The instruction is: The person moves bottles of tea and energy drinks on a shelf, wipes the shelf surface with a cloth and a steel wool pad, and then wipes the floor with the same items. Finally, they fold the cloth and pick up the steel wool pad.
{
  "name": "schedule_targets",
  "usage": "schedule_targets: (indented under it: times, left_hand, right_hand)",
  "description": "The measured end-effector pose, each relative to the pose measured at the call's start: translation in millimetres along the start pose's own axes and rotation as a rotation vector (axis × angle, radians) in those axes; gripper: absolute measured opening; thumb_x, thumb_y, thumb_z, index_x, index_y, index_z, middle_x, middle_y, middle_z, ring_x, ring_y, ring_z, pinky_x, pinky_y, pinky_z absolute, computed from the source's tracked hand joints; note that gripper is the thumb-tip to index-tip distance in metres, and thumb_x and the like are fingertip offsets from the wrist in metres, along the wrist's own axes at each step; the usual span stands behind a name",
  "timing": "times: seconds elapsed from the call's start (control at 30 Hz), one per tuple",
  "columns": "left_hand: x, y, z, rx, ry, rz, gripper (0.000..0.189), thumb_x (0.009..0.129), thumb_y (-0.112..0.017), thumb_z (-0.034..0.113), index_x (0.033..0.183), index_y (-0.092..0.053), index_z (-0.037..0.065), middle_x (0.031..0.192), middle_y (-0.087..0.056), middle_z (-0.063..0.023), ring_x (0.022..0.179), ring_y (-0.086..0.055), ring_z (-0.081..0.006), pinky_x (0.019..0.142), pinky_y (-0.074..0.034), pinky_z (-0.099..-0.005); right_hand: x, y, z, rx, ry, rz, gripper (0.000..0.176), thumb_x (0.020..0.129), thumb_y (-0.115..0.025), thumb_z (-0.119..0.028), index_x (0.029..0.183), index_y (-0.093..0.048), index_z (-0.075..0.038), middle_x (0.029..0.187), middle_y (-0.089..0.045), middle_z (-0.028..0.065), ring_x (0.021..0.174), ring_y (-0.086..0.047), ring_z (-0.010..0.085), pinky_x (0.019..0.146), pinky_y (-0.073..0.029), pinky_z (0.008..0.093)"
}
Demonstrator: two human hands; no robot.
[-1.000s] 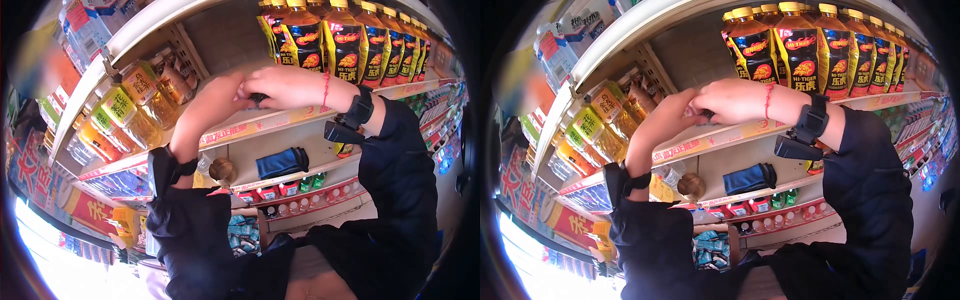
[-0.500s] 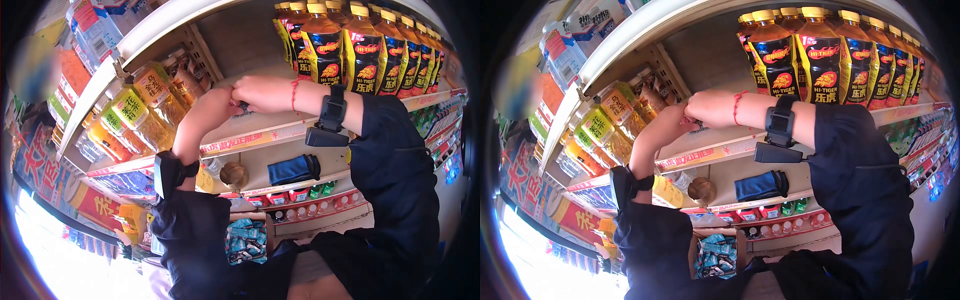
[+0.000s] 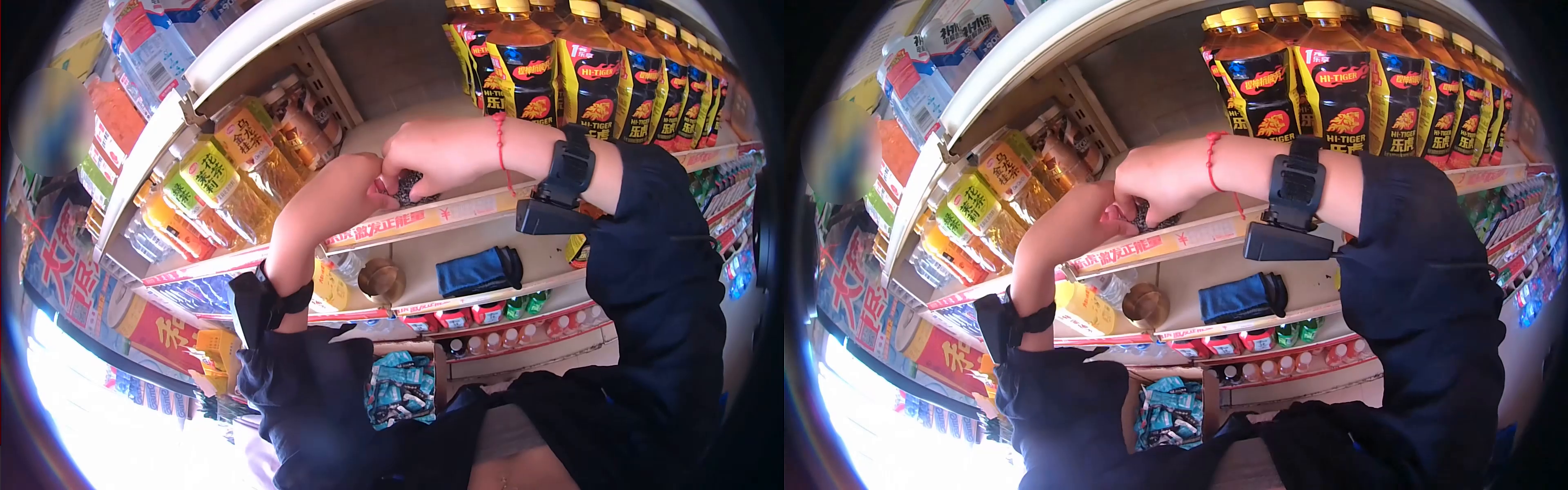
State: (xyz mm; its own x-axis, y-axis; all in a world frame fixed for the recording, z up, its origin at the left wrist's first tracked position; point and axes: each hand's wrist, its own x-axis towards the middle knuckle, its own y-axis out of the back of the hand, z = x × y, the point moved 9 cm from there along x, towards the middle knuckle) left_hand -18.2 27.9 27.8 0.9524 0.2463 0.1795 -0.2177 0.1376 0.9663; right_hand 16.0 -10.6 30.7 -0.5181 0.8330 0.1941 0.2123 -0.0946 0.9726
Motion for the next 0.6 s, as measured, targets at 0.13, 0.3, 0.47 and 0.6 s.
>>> schedule_targets:
  times: [0.13,0.3,0.47,0.6]
  left_hand:
    - [1.8,-0.5,-4.7,-0.003,0.026,0.025,0.020,0.072,-0.072,0.010,0.088,-0.064,0.000,0.082,-0.065,-0.0160,0.077,-0.063,-0.0276,0.070,-0.048,-0.0346]
    - [17.5,-4.4,-26.3,-0.009,0.049,0.069,0.022,0.072,-0.071,0.013,0.088,-0.066,-0.001,0.084,-0.064,-0.0198,0.082,-0.063,-0.0345,0.071,-0.048,-0.0389]
    - [25.7,-7.5,-42.4,-0.063,0.075,0.043,0.019,0.074,-0.070,0.010,0.091,-0.067,0.001,0.083,-0.067,-0.0157,0.078,-0.064,-0.0260,0.071,-0.048,-0.0337]
    - [17.3,-5.4,-32.1,-0.104,0.071,0.037,0.020,0.074,-0.071,0.010,0.092,-0.068,0.002,0.083,-0.067,-0.0144,0.078,-0.064,-0.0243,0.072,-0.048,-0.0333]
  right_hand:
    - [5.0,2.0,3.7,-0.033,-0.007,0.044,0.025,0.066,-0.069,-0.002,0.091,-0.067,-0.002,0.091,-0.064,0.0156,0.091,-0.061,0.0307,0.078,-0.049,0.0381]
    - [21.3,5.3,20.7,-0.125,-0.053,0.085,0.023,0.065,-0.068,-0.001,0.088,-0.069,-0.001,0.084,-0.067,0.0158,0.081,-0.064,0.0302,0.071,-0.050,0.0378]
    - [29.6,5.3,31.7,-0.070,-0.084,0.043,0.023,0.059,-0.072,-0.004,0.082,-0.072,-0.005,0.079,-0.068,0.0136,0.077,-0.066,0.0267,0.067,-0.051,0.0356]
    - [24.9,5.4,18.5,-0.089,-0.032,-0.042,0.022,0.067,-0.071,-0.006,0.089,-0.070,-0.002,0.082,-0.068,0.0146,0.078,-0.065,0.0270,0.069,-0.050,0.0357]
